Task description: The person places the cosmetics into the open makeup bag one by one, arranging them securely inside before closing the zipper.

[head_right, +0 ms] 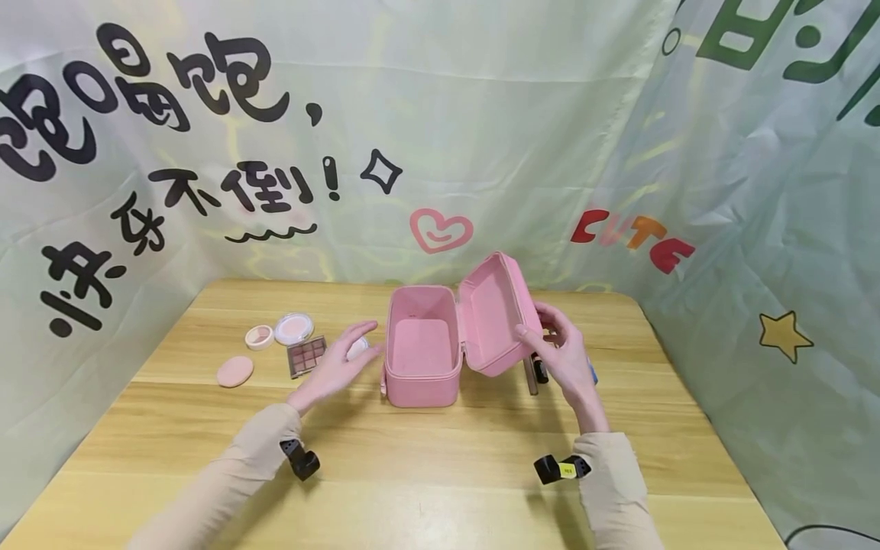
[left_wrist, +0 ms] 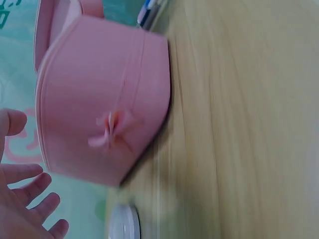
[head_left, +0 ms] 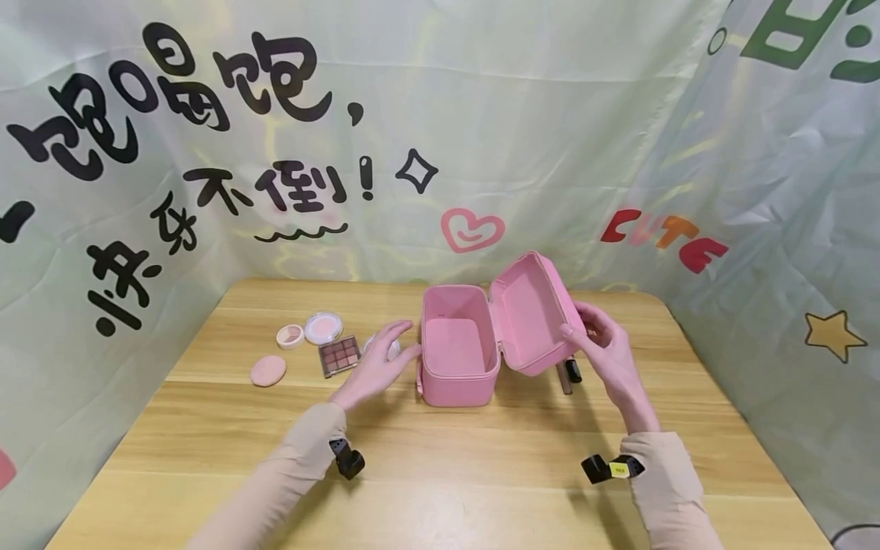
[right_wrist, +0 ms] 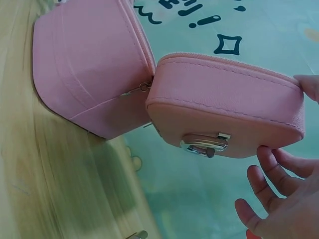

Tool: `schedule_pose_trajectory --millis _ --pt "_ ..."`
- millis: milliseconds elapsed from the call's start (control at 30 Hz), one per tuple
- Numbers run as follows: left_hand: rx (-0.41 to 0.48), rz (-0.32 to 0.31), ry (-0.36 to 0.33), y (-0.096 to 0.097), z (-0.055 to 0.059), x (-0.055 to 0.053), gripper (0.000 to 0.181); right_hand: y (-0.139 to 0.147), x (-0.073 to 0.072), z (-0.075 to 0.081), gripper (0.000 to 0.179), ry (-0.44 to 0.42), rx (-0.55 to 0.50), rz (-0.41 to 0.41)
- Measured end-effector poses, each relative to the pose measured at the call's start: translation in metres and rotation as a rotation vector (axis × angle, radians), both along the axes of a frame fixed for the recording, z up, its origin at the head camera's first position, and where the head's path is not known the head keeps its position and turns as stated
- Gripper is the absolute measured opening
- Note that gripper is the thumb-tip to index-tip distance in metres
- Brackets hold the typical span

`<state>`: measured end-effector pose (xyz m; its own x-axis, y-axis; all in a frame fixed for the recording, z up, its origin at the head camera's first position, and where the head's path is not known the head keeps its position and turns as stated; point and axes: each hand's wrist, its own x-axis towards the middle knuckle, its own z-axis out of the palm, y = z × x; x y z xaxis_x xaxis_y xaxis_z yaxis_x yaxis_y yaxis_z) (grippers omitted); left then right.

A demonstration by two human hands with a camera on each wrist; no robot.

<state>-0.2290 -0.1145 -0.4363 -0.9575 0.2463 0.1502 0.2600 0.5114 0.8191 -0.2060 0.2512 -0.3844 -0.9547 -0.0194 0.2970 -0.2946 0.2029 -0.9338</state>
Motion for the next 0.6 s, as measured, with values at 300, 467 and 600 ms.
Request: schedule_pose_trajectory --millis 300,467,600 --pt "-0.099 0.049 -0.012 -0.035 -0.002 -0.020 0.066 0.000 0.002 -0.002 0.046 0.014 -0.011 -0.004" --pt "-0.101 0.066 -0.022 -0.046 -0.003 -0.027 0.066 -0.002 0.002 -0.001 0.047 0.017 -0.029 -0.008" --pt "-0.100 0.086 -0.023 -0.054 0.000 -0.031 0.067 -0.002 0.002 -0.001 0.046 0.021 -0.034 -0.007"
